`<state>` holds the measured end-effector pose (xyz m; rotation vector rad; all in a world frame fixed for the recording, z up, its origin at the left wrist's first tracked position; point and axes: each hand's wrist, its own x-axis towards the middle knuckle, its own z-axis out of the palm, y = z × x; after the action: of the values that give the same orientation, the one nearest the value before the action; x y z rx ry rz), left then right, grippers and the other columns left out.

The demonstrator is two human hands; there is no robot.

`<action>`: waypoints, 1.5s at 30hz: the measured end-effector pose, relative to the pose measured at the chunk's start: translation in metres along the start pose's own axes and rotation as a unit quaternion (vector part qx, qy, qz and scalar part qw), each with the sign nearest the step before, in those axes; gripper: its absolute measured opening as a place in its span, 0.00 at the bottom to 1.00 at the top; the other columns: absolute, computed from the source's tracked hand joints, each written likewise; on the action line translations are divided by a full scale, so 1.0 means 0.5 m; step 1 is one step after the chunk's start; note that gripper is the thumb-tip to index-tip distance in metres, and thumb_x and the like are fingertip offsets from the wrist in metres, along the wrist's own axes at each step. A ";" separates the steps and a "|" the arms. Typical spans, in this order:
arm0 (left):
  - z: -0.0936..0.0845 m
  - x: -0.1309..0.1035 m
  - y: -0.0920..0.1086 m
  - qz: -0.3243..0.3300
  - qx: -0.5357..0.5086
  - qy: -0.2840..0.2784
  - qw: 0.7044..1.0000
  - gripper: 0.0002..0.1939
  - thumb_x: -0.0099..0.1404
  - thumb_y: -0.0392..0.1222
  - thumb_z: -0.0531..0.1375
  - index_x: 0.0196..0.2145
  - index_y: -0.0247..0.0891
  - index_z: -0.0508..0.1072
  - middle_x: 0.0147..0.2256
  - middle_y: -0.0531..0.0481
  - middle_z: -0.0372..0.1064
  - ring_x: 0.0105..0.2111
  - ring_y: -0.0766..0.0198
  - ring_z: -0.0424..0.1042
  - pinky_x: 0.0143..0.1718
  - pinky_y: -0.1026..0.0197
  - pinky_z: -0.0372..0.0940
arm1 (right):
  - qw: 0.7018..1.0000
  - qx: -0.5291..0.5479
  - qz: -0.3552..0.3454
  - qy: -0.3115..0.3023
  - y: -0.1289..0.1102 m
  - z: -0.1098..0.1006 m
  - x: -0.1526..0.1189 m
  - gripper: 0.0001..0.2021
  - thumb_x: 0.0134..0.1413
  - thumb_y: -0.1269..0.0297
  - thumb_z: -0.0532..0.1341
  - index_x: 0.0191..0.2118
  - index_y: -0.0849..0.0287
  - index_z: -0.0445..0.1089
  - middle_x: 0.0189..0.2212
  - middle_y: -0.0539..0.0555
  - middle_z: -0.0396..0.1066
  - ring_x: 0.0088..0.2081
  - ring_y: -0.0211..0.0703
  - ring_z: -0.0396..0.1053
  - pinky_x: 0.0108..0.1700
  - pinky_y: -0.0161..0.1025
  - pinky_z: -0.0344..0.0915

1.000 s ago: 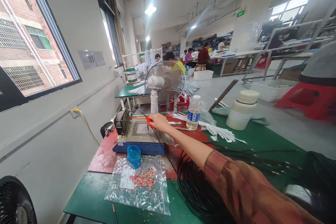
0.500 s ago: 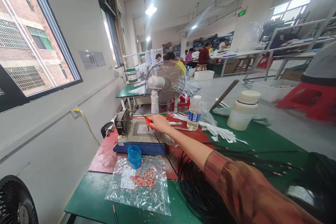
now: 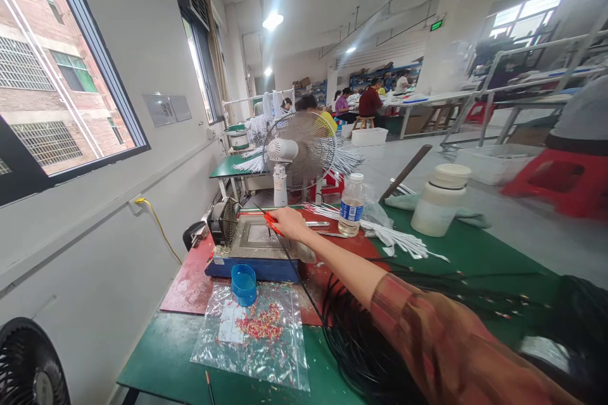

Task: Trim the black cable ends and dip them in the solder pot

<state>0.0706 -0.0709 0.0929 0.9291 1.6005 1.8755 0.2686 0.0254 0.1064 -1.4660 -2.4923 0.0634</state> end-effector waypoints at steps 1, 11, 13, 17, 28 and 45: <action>0.000 0.000 -0.003 -0.001 0.002 0.003 1.000 0.03 0.55 0.43 0.57 0.28 0.49 0.71 0.38 0.60 0.70 0.56 0.48 0.57 0.37 0.49 0.72 | 1.000 0.000 -0.001 0.001 0.001 0.000 0.000 0.14 0.56 0.56 0.50 0.35 0.54 0.72 0.33 0.55 0.72 0.36 0.43 0.68 0.30 0.32 0.53; -0.001 -0.013 -0.011 -0.003 0.009 0.012 1.000 0.03 0.54 0.40 0.58 0.26 0.49 0.71 0.36 0.61 0.70 0.56 0.48 0.57 0.38 0.47 0.72 | 1.000 0.003 -0.003 0.009 0.000 -0.002 -0.005 0.14 0.56 0.57 0.51 0.33 0.55 0.71 0.31 0.54 0.72 0.35 0.42 0.69 0.27 0.31 0.52; 0.000 -0.016 -0.006 -0.003 0.008 0.013 1.000 0.04 0.54 0.39 0.58 0.25 0.49 0.70 0.35 0.60 0.70 0.56 0.49 0.58 0.37 0.48 0.73 | 1.000 0.005 -0.002 0.007 -0.001 -0.002 -0.006 0.13 0.55 0.56 0.51 0.33 0.55 0.71 0.31 0.54 0.72 0.34 0.42 0.69 0.27 0.31 0.52; 0.003 -0.019 0.001 0.000 0.004 0.009 1.000 0.03 0.53 0.40 0.59 0.27 0.49 0.69 0.31 0.59 0.71 0.53 0.52 0.62 0.36 0.49 0.74 | 1.000 0.009 -0.001 0.009 -0.002 -0.001 -0.007 0.14 0.55 0.56 0.51 0.33 0.54 0.71 0.31 0.54 0.72 0.35 0.43 0.69 0.28 0.31 0.52; 0.005 -0.017 -0.004 -0.001 0.002 0.015 1.000 0.03 0.52 0.41 0.60 0.27 0.49 0.70 0.34 0.59 0.71 0.56 0.49 0.58 0.34 0.50 0.74 | 0.999 0.016 0.016 0.026 0.010 0.005 -0.011 0.16 0.56 0.53 0.49 0.34 0.55 0.70 0.33 0.53 0.72 0.36 0.42 0.68 0.28 0.31 0.52; 0.012 -0.030 -0.004 -0.027 -0.017 0.000 0.999 0.06 0.53 0.48 0.58 0.32 0.53 0.71 0.36 0.59 0.70 0.52 0.47 0.64 0.33 0.48 0.74 | 0.995 0.058 0.059 0.061 0.011 0.007 -0.033 0.17 0.55 0.51 0.51 0.32 0.57 0.71 0.29 0.54 0.72 0.33 0.43 0.68 0.27 0.32 0.50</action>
<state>0.0846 -0.0779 0.0887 0.8633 1.5731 1.8597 0.2802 0.0139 0.0992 -1.5195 -2.2650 0.1329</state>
